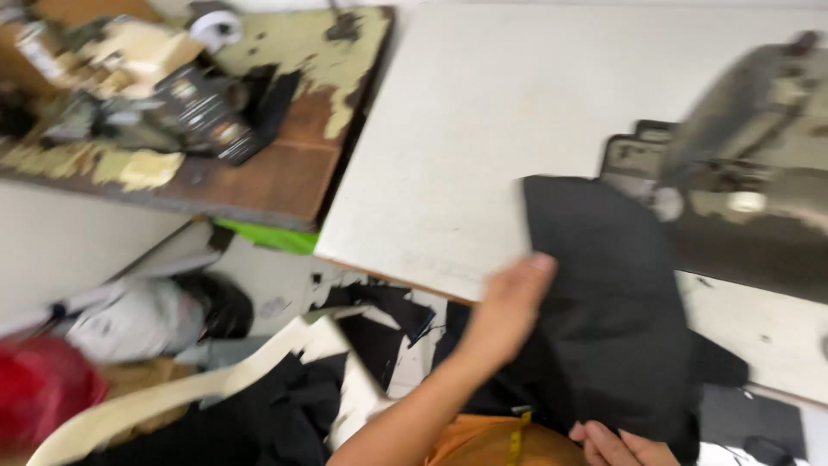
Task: Trimming excess fabric and sewing components of a black garment using an industrial sewing machine and scissors.
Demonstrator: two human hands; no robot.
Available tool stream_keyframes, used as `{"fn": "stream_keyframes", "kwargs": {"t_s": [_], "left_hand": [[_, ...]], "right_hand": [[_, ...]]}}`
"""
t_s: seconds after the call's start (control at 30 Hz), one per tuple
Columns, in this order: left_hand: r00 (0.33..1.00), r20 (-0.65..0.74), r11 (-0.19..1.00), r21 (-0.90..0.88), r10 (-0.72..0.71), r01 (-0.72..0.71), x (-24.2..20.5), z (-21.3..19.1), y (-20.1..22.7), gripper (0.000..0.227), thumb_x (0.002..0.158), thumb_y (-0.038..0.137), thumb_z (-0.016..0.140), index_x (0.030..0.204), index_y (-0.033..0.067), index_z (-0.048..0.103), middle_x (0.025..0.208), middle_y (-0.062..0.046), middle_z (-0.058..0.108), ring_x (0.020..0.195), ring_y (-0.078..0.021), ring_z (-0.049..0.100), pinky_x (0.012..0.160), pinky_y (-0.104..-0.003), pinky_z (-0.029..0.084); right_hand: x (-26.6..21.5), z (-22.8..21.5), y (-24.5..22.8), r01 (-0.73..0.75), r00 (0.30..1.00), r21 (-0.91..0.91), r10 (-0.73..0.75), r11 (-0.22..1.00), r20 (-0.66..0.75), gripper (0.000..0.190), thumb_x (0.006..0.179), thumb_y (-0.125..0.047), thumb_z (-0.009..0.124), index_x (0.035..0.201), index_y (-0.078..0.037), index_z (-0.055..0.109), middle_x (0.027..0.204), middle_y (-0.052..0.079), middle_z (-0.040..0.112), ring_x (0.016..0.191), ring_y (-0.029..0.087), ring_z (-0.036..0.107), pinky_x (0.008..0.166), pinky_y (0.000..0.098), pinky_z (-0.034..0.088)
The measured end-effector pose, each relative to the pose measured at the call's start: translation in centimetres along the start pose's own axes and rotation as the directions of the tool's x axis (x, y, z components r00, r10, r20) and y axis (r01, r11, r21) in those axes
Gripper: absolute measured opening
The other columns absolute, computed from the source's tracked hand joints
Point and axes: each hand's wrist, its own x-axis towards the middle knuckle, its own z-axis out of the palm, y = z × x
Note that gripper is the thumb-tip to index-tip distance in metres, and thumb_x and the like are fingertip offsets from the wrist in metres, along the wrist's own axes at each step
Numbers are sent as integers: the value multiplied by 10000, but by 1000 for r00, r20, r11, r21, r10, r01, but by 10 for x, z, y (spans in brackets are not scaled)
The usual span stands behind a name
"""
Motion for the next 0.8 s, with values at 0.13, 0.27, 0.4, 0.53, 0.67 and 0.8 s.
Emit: {"fn": "stream_keyframes", "kwargs": {"t_s": [0.13,0.27,0.4,0.53,0.67,0.8], "left_hand": [[974,-208,905,-425,-90,-7,8,-35,19,358,1045,341,532,996,68,758,1040,11,734,983,-70,598,900,-273,518],[912,-391,954,-300,-119,-4,3,-57,19,418,1068,355,532,702,168,453,727,87,435,727,-69,397,644,-269,352],[907,-417,960,-271,-57,-64,-3,-52,-3,382,1055,340,526,832,88,706,839,39,681,827,-64,566,728,-278,506],[909,-407,943,-326,-86,-57,-8,-65,-32,442,1046,350,578,701,199,345,717,99,327,696,-59,303,614,-251,271],[996,-79,495,-868,-51,-43,0,-95,-47,500,1004,467,496,745,47,578,769,-60,569,703,-174,534,668,-330,421],[915,353,251,-920,195,301,2,-74,0,666,1046,618,326,751,58,532,638,-56,481,544,-198,435,558,-334,311]], "right_hand": [[-29,10,-52,-47,965,-238,105,970,240,374,1014,-102,619,1075,199,832,673,209,550,598,329,574,688,433,413],[-28,0,-56,12,998,-285,7,958,66,398,1052,-193,617,864,118,778,583,173,468,469,259,424,523,341,305],[-21,-3,-25,34,993,-116,-21,993,113,362,1057,-200,609,861,100,658,560,146,420,444,233,354,446,359,245],[-18,-24,-30,217,969,-89,-204,972,137,385,1071,-128,549,828,152,654,524,116,288,379,200,232,367,323,152],[-13,-45,-22,214,944,-173,-158,962,289,324,986,-185,638,899,83,798,535,98,523,468,190,451,461,353,285],[-24,-28,-38,547,771,-283,-343,788,536,378,926,-269,669,747,-10,878,492,5,642,415,119,613,411,323,378]]}}
